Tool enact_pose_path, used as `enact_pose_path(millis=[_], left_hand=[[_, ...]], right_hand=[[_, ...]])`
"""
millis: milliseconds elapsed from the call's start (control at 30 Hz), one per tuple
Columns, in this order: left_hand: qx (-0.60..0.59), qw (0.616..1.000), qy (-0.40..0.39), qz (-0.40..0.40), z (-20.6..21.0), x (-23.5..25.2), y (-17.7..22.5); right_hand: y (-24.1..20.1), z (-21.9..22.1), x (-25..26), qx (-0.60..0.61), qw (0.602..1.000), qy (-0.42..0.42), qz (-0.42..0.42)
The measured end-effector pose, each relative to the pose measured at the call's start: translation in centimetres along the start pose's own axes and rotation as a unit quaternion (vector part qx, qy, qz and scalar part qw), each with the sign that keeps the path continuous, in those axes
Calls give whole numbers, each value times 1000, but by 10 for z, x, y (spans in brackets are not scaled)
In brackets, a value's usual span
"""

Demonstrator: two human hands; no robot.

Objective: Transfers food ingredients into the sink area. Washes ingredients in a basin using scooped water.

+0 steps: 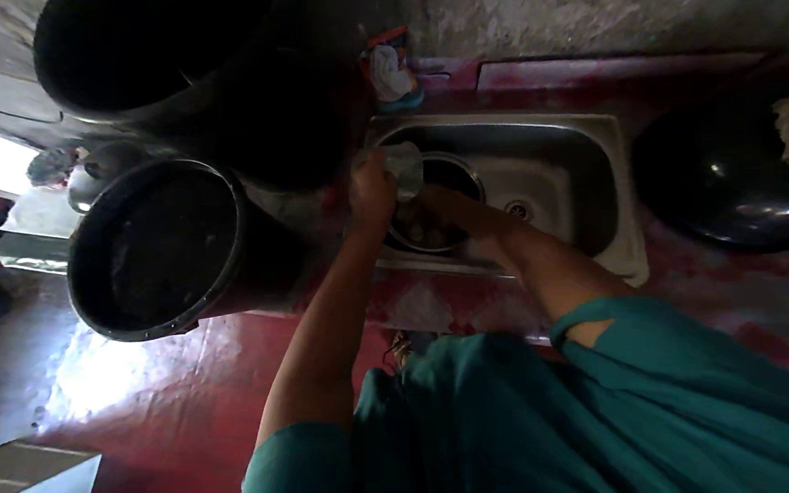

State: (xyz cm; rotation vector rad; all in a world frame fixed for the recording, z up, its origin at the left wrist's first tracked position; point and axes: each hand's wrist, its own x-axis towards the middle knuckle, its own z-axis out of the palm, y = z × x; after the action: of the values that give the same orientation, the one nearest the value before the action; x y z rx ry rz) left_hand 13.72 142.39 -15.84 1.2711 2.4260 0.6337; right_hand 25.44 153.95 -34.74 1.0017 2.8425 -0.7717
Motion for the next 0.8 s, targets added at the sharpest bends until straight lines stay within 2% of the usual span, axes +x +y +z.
enact_pose_path(millis=[67, 167, 233, 267, 333, 400, 433, 467, 500, 533, 567, 600, 667, 733, 800], left_hand=[[-114, 993, 11, -39, -5, 2, -4], [-316, 941, -17, -123, -21, -2, -12], [-406, 900, -34, -155, -40, -15, -14], [-431, 887, -35, -164, -49, -20, -14], [-454, 873, -29, -177, -68, -30, -13], [-461, 868, -29, -183, -86, -40, -10], [-461, 868, -27, -181, -95, -45, -10], [-457, 871, -27, -179, -103, -48, -13], [-456, 871, -21, -180, -112, -52, -16], [-460, 869, -16, -180, -123, -56, -19], [-471, 864, -8, -178, -136, -62, -21], [-486, 856, 3, -178, -151, -69, -23], [-507, 842, 28, -182, -184, -86, -30], [-513, 843, 49, -155, -213, -102, -48], [-510, 854, 51, -88, -239, -114, -84]], right_hand=[[-19, -36, 6, 21, 994, -98, 38], [-11, -64, 5, 66, 992, -104, -42], [13, -54, 11, 156, 981, -64, -93], [14, -60, 10, 177, 978, -97, -56], [9, -78, -2, 82, 983, -163, 33], [2, -82, -20, -41, 968, -236, 72], [4, -73, -29, -39, 966, -244, 80], [15, -55, -34, 5, 973, -211, 94], [32, -26, -31, 71, 983, -133, 109], [54, 7, -21, 106, 988, -42, 101], [75, 34, -8, 111, 990, 13, 83], [84, 40, 1, 107, 992, 1, 72], [73, 15, 5, 73, 992, -85, 60], [60, -5, 5, 59, 993, -86, 48], [38, -34, -2, 67, 994, -79, 36]])
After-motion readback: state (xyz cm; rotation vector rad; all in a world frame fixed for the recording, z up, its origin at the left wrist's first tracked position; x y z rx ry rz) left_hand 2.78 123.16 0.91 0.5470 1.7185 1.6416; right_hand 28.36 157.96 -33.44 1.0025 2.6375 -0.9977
